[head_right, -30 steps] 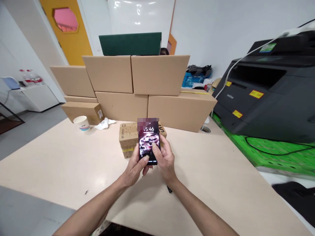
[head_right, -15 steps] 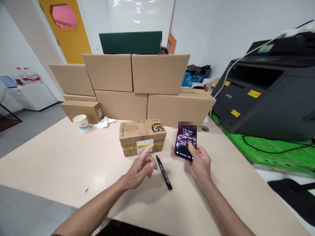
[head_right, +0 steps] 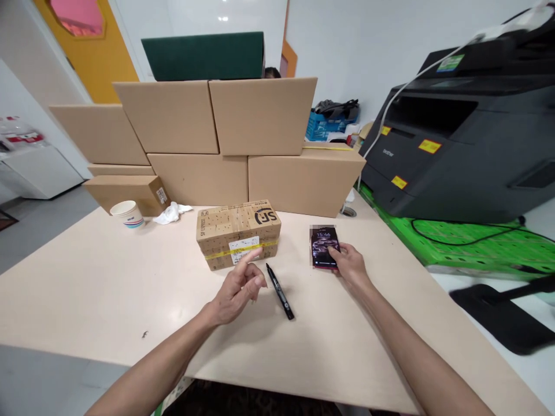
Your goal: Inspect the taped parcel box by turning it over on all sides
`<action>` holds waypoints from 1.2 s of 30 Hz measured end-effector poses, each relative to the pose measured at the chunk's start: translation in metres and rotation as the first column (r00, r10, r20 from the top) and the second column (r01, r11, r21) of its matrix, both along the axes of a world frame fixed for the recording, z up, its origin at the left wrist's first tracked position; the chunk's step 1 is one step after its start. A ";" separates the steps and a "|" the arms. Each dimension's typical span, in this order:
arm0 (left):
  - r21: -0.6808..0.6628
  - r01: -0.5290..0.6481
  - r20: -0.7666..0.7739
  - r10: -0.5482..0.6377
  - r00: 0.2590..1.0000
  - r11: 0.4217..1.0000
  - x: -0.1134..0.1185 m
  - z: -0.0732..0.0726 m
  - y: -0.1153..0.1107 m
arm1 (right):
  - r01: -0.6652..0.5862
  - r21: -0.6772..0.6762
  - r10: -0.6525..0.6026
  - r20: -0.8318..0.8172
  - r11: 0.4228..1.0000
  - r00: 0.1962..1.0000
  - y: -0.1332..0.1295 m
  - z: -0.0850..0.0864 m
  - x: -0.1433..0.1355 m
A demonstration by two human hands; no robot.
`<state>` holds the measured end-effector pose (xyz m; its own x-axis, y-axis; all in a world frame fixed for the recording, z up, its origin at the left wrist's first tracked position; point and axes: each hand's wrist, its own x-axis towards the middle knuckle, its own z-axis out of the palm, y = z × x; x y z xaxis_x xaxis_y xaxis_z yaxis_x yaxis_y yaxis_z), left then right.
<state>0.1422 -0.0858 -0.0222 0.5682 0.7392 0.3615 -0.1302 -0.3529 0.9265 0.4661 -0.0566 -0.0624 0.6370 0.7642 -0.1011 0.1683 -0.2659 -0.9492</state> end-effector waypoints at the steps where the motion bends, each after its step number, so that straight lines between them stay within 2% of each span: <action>1: 0.000 0.001 -0.004 -0.001 1.000 1.000 0.000 0.000 0.000 | -0.010 -0.035 0.013 0.066 0.999 0.998 -0.001 0.001 0.005; 4: 0.004 0.004 -0.014 -0.004 1.000 1.000 0.000 -0.001 0.000 | -0.034 -0.149 0.077 0.287 0.988 0.955 -0.003 0.005 0.015; 8: 0.033 0.000 -0.016 0.000 1.000 0.999 -0.001 -0.004 0.001 | -0.076 -0.288 0.219 0.507 0.955 0.833 -0.007 0.012 0.011; 12: 0.041 -0.019 -0.002 0.020 1.000 0.999 -0.001 -0.004 0.002 | -0.081 -0.403 0.335 0.614 0.911 0.715 -0.010 0.019 -0.003; 16: 0.102 -0.058 0.048 0.053 0.997 0.993 0.000 -0.001 0.004 | -0.059 -0.463 0.389 0.660 0.884 0.642 -0.014 0.026 -0.009; 19: 0.226 -0.179 0.150 0.147 0.978 0.958 -0.002 0.002 0.005 | -0.092 -0.427 0.396 0.710 0.900 0.582 -0.022 0.027 -0.017; 20: 0.274 -0.254 0.198 0.204 0.959 0.928 -0.003 0.004 0.005 | -0.137 -0.381 0.389 0.733 0.914 0.558 -0.026 0.027 -0.021; 22: 0.357 -0.426 0.295 0.332 0.896 0.832 -0.009 0.008 0.006 | -0.290 -0.262 0.382 0.761 0.920 0.524 -0.035 0.025 -0.034; 24: 0.398 -0.590 0.377 0.462 0.803 0.702 -0.017 0.015 0.009 | -0.468 -0.164 0.426 0.731 0.868 0.533 -0.043 0.023 -0.050; 26: 0.378 -0.738 0.429 0.600 0.675 0.560 -0.027 0.024 0.013 | -0.577 -0.094 0.486 0.658 0.811 0.575 -0.046 0.022 -0.065; 28: 0.319 -0.863 0.471 0.725 0.503 0.391 -0.037 0.031 0.021 | -0.594 -0.031 0.500 0.575 0.804 0.647 -0.042 0.022 -0.077; 29: 0.269 -0.905 0.456 0.784 0.421 0.329 -0.042 0.034 0.025 | -0.583 -0.005 0.497 0.527 0.813 0.689 -0.036 0.023 -0.081; 30: 0.219 -0.919 0.392 0.833 0.392 0.329 -0.046 0.036 0.031 | -0.570 0.018 0.497 0.470 0.821 0.730 -0.030 0.023 -0.085; 32: 0.063 -0.910 0.241 0.879 0.411 0.409 -0.052 0.036 0.041 | -0.562 0.059 0.515 0.328 0.825 0.792 -0.014 0.024 -0.093; 34: -0.153 -0.825 0.136 0.838 0.528 0.544 -0.053 0.033 0.051 | -0.598 0.125 0.575 0.177 0.791 0.798 0.000 0.027 -0.102; 36: -0.299 -0.651 0.148 0.708 0.690 0.697 -0.053 0.031 0.058 | -0.653 0.221 0.657 0.066 0.724 0.751 0.010 0.031 -0.113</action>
<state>0.0896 -0.0279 0.0088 -0.2029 0.9578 0.2037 -0.1515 -0.2362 0.9598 0.3530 -0.0462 -0.0309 -0.0310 0.9931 0.1132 0.2076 0.1172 -0.9712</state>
